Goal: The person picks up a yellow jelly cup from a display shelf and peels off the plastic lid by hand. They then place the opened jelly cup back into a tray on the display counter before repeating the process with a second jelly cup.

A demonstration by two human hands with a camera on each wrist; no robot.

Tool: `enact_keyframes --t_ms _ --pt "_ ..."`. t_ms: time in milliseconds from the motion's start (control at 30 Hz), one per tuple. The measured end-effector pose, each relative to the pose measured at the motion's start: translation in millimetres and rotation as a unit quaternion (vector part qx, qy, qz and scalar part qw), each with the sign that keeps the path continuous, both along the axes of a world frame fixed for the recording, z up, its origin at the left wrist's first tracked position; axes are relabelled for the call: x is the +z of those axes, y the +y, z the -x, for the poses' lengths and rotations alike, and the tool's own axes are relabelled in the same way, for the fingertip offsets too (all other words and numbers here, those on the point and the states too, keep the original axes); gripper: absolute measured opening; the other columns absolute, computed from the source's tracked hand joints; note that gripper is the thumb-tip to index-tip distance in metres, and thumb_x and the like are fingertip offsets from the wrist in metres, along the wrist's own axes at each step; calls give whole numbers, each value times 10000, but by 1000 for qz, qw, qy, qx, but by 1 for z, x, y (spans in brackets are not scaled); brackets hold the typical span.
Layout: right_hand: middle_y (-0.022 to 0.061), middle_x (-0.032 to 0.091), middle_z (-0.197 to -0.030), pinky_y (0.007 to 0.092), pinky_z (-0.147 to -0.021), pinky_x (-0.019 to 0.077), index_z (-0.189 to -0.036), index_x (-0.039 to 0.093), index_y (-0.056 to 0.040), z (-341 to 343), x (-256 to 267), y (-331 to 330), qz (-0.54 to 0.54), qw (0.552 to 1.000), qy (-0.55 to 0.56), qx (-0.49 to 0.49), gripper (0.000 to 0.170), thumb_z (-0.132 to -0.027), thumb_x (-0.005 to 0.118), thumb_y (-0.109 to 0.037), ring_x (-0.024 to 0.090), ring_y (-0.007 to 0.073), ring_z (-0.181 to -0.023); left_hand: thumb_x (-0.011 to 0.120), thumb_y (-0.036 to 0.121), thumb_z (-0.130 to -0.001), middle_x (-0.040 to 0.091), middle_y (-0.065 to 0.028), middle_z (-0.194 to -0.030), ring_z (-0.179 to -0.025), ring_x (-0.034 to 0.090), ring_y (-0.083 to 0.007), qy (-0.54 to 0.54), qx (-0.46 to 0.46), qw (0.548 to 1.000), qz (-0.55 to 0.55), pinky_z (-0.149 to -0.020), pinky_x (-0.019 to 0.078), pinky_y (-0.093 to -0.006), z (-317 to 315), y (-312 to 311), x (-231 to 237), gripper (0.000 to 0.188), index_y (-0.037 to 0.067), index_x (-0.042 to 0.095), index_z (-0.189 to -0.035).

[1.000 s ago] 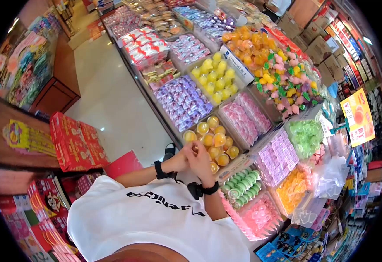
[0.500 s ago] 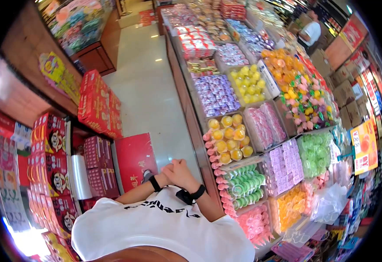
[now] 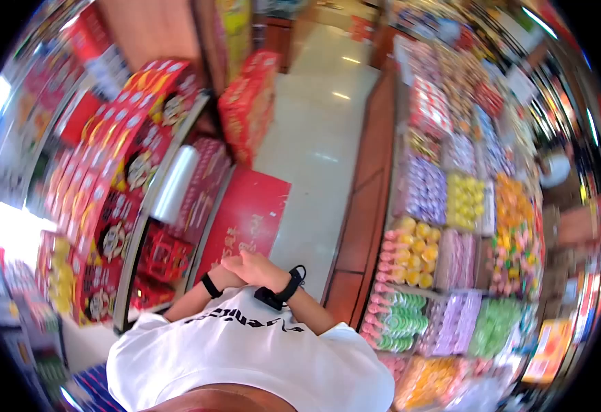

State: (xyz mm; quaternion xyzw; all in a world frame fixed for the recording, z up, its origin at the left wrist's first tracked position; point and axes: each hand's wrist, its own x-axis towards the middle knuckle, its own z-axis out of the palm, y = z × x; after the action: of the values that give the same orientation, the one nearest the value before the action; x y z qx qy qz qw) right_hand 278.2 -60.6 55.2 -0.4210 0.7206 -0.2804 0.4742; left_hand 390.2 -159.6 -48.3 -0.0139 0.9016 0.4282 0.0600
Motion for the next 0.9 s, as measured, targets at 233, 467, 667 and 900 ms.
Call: enact_keyframes --t_ms 233,467,667,900 --pt "291 652 -842 510 -731 511 -958 607 37 -108 -6 -71 74 979 133 136 621 -862 571 -576 638 463 -839 684 188 -768 666 -181 -903 -820 643 -366 97 80 985 122 -730 516 -456 -137 -52 25 181 53 674 -888" --pt "247 659 -808 496 -674 510 -938 614 15 -202 -15 -117 145 952 159 216 547 -848 610 -525 647 426 -784 650 115 -747 631 -196 -965 -930 599 -380 108 268 957 -29 -792 502 -454 -241 -59 48 240 6 640 -960" --pt "228 623 -1088 422 -808 505 -1102 604 47 -275 8 -169 204 927 163 270 520 -850 678 -403 620 359 -958 648 55 -706 575 -183 -1157 -1013 577 -371 118 403 905 65 -843 496 -435 -317 -84 66 373 36 595 -1076" --pt "246 538 -1252 422 -998 412 -1251 506 49 -350 32 -240 347 890 42 295 600 -846 700 -349 506 400 -1179 660 -22 -718 468 -200 -1292 -1164 519 -393 223 611 744 151 -939 474 -412 -399 -136 104 490 14 537 -1191"
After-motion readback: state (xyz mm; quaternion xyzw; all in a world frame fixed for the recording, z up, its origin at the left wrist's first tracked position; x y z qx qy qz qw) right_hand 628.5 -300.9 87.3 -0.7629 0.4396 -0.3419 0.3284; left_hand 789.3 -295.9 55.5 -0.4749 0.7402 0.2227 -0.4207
